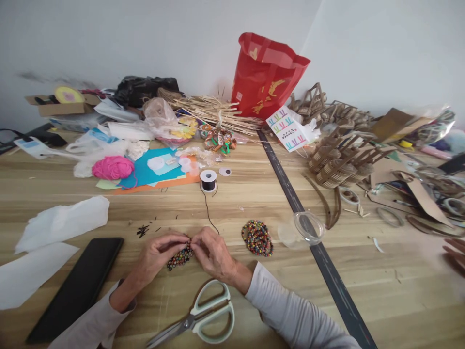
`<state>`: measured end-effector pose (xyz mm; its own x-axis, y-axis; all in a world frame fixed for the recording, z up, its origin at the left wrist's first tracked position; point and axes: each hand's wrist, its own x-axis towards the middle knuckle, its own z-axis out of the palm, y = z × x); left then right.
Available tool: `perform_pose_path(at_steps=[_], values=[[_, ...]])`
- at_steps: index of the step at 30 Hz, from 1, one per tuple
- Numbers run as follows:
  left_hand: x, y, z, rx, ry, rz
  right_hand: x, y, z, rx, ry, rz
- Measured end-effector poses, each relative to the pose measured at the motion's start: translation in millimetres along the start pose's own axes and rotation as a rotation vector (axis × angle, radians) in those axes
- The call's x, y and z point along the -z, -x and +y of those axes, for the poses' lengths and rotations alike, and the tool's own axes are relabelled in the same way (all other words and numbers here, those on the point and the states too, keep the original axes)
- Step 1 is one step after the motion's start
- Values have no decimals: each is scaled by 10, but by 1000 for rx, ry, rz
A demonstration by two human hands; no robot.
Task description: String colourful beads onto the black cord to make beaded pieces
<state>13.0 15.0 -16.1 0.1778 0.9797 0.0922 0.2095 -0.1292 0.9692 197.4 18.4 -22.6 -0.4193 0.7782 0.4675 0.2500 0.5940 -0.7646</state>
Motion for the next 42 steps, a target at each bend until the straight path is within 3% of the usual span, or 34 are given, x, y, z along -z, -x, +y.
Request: perform_pose_path(at_steps=[42], values=[[-15,27,-51,11,47,-32,-9,15,52,32,2,-33]])
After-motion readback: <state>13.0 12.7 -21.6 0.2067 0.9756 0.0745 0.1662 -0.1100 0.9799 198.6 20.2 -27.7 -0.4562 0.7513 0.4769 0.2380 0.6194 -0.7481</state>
